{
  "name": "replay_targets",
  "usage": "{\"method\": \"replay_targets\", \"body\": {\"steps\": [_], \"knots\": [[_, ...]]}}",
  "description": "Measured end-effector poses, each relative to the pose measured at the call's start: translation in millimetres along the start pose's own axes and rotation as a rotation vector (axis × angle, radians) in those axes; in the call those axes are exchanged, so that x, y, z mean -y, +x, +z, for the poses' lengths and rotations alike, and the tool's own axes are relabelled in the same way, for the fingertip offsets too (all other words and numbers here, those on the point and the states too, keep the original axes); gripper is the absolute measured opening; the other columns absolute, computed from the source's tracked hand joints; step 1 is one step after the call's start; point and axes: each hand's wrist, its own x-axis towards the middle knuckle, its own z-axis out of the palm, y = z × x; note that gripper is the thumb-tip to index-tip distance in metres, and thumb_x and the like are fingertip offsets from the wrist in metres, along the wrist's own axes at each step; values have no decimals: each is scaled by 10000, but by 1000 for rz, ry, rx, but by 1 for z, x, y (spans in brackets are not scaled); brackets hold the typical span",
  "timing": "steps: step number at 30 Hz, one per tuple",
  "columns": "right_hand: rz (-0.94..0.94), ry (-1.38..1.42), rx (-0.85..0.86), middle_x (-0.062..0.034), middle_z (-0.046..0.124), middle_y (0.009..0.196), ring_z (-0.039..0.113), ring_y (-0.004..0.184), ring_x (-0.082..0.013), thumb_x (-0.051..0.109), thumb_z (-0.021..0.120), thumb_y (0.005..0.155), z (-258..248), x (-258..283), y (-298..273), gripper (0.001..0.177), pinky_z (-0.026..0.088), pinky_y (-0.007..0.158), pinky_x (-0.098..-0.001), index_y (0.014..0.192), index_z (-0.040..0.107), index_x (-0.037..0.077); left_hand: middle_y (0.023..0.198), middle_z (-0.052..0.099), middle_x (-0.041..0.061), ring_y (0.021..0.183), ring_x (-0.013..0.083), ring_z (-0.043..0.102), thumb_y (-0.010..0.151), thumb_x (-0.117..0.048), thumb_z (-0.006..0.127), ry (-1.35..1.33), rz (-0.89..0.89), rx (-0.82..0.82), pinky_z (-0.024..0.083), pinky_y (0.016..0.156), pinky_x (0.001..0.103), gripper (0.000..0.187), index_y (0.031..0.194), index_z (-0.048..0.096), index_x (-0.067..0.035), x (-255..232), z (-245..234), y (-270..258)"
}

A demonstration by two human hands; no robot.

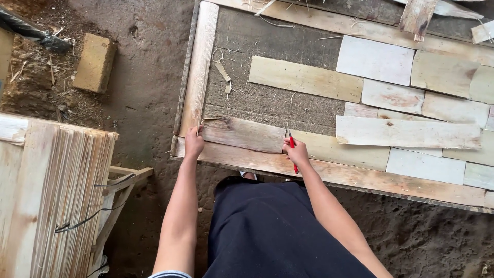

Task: The person uses a red utility knife to cut and trim thin wooden planks on a workbench. They repeatedly pick up planks, score them, and snap off sections, placing the cut pieces into a pile.

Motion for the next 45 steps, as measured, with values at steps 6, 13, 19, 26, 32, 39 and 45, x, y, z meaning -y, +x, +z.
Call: {"method": "replay_targets", "body": {"steps": [6, 13, 19, 26, 32, 39, 45], "knots": [[13, 136, -42, -87, 740, 1111, 726, 827, -192, 151, 828, 811, -4, -12, 15, 370, 659, 564, -275, 1160, 725, 86, 1052, 664, 97, 1083, 333, 671, 934, -42, 576, -70, 19, -16, 516, 978, 450, 323, 1163, 759, -178, -9, -8, -1], [34, 573, -117, -24, 659, 912, 561, 653, -62, 110, 786, 883, -6, -17, 34, 408, 543, 473, -166, 1228, 585, 30, 929, 679, 31, 817, 147, 631, 960, -6, 494, -389, -9, 17, 499, 827, 306, 353, 1202, 728, -116, -118, -44, -29], [-95, 901, -280, 17, 580, 725, 531, 444, -112, 222, 755, 943, -52, 111, 30, 235, 433, 361, -210, 1063, 553, 213, 951, 659, 53, 781, 147, 623, 1015, 41, 438, -494, -23, 11, 486, 768, 284, 319, 1194, 675, -73, -136, -46, -26], [-357, 932, -113, -154, 786, 1058, 668, 646, -141, 349, 768, 939, -113, 269, 86, 308, 435, 451, -180, 1117, 588, 174, 976, 686, 63, 786, 150, 681, 1006, 36, 436, -404, -51, 131, 477, 694, 244, 320, 1201, 656, -91, -122, -17, -13], [-140, 734, 78, -88, 770, 1137, 787, 885, -197, 259, 749, 951, -90, 196, 38, 214, 479, 470, -165, 1091, 641, 138, 935, 674, 62, 737, 158, 688, 989, 58, 426, -384, -19, 209, 477, 648, 232, 314, 1127, 667, -89, -134, 9, -11], [191, 891, -93, -16, 788, 957, 767, 744, -143, 320, 683, 989, -118, -33, 66, 150, 464, 472, -150, 1016, 662, 174, 915, 731, 165, 738, 243, 718, 879, 116, 421, -217, 48, 458, 497, 687, 325, 238, 852, 605, -33, -145, 78, -4], [241, 952, -293, -68, 781, 973, 774, 770, -183, 207, 736, 960, -197, -118, 57, 130, 498, 504, -163, 1037, 676, 123, 743, 750, 20, 728, 222, 719, 849, -20, 571, 149, 138, 579, 513, 739, 353, 202, 925, 680, -172, -214, 150, -17]]}}
